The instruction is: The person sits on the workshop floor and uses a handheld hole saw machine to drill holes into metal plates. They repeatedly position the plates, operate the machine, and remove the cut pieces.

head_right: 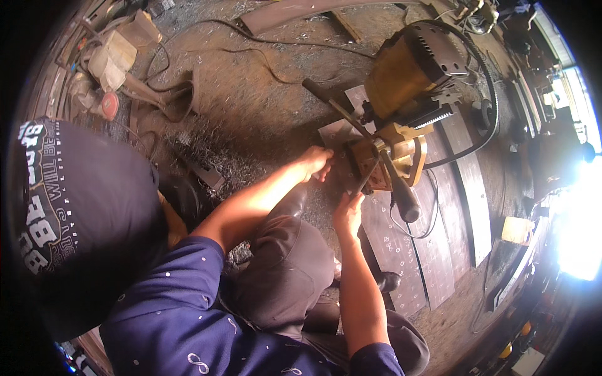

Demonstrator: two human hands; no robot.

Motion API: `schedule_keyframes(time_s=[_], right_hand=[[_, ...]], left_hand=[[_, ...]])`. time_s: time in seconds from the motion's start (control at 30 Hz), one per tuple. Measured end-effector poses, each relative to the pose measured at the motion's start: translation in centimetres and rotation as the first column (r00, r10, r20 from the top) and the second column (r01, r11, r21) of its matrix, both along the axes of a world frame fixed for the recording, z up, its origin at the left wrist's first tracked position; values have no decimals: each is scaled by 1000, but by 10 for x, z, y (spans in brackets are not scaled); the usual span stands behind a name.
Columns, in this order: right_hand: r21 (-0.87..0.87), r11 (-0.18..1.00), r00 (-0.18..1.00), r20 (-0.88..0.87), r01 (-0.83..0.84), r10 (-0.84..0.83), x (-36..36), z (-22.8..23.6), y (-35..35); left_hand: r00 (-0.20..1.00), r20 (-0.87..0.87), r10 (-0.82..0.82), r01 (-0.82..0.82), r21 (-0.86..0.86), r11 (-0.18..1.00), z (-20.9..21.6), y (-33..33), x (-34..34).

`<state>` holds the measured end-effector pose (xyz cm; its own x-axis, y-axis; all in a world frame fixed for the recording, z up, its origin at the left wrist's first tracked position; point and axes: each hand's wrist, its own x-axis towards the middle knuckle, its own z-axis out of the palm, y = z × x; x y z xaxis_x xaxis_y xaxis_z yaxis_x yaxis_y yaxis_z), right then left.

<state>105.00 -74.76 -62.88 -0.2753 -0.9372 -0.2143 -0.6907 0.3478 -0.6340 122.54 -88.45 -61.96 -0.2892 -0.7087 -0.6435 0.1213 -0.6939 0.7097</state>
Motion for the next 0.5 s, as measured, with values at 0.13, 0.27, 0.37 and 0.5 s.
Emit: schedule_keyframes(time_s=[0.13, 0.27, 0.37, 0.5], right_hand=[[-6, 1000, 998, -57, 11, -11, -3, -4, 0], [13, 1000, 997, -83, 1, 0, -3, -3, -1], [-2, 1000, 994, -105, -15, 14, 0, -10, 1], [47, 998, 991, -125, 52, -46, -10, -18, 1]], left_hand=[[945, 81, 316, -317, -10, 948, 13, 2, -20], [994, 33, 104, -102, -50, 994, -2, 10, -16], [965, 43, 260, -256, -87, 963, -10, 8, -11], [996, 42, 82, -79, -52, 995, -1, 12, -10]])
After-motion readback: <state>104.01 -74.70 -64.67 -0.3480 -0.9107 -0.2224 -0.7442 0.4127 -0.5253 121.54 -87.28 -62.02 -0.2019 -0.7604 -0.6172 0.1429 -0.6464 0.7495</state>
